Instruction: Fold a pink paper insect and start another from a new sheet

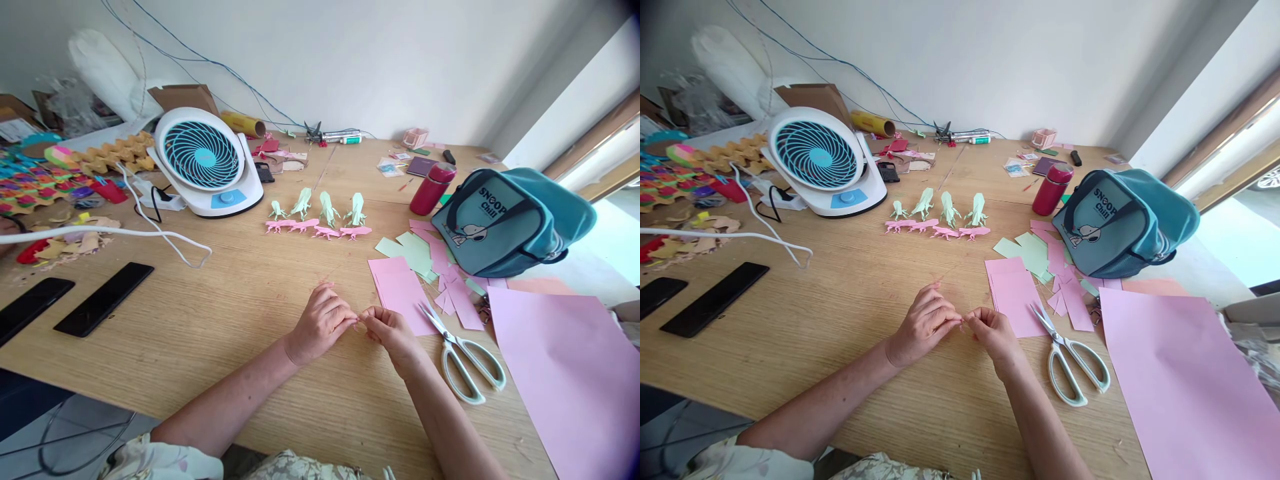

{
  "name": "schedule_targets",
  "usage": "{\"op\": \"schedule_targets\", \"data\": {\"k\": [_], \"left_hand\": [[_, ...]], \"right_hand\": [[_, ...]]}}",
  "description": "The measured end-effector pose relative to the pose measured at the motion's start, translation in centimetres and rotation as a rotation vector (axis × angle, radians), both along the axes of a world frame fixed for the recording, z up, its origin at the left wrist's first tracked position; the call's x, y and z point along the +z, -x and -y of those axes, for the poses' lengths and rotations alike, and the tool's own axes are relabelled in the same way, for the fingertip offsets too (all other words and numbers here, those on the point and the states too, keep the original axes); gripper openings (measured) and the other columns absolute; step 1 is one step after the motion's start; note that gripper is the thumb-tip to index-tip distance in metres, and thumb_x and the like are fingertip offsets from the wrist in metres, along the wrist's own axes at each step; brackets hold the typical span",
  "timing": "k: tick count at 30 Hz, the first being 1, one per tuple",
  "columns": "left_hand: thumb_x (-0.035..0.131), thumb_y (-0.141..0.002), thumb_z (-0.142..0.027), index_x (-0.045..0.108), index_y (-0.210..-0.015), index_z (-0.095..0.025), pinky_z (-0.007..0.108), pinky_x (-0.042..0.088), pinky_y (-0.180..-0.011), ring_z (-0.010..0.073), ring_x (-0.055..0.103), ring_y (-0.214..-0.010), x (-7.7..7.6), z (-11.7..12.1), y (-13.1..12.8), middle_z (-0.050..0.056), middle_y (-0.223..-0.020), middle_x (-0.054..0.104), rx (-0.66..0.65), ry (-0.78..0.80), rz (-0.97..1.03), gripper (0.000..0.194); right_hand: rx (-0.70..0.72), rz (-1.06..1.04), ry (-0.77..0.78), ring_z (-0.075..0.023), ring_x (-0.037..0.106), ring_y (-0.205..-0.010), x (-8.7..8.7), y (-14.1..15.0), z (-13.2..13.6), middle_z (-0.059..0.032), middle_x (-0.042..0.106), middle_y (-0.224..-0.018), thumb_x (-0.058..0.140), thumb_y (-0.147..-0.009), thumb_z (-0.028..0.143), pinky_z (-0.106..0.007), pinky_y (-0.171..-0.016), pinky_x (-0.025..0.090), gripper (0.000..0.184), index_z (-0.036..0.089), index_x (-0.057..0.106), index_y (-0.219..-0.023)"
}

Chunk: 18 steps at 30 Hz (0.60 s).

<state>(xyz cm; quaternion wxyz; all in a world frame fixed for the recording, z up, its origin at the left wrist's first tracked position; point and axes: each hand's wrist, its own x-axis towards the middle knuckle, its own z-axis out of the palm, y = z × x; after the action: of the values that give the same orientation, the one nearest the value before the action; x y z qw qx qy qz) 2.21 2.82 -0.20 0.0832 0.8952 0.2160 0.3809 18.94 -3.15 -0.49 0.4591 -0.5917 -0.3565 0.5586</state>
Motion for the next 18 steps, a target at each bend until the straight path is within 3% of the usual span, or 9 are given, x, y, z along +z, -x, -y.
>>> {"op": "schedule_targets", "data": {"k": [11,18], "left_hand": [[0.06,-0.091,-0.019,0.062,-0.079,-0.018,0.042,0.041,-0.103,0.015,0.052,-0.077,-0.02,-0.11,-0.01,-0.001,-0.074,0.066,0.011,0.017,0.001,0.012],[0.058,-0.091,-0.016,0.06,-0.078,-0.019,0.041,0.039,-0.102,0.0155,0.051,-0.078,0.16,-0.2,0.18,-0.002,-0.074,0.065,0.029,0.046,-0.012,0.014]], "right_hand": [[0.014,0.039,-0.03,-0.0113,0.041,-0.058,0.14,-0.25,0.01,-0.0002,0.055,-0.064,0.072,-0.07,0.056,-0.025,-0.054,0.034,0.04,0.017,0.062,-0.066],[-0.029,0.127,-0.171,-0.0113,0.04,-0.056,0.19,-0.53,-0.05,0.0014,0.051,-0.061,0.067,-0.077,0.057,-0.025,-0.051,0.031,0.041,0.018,0.06,-0.069]]}}
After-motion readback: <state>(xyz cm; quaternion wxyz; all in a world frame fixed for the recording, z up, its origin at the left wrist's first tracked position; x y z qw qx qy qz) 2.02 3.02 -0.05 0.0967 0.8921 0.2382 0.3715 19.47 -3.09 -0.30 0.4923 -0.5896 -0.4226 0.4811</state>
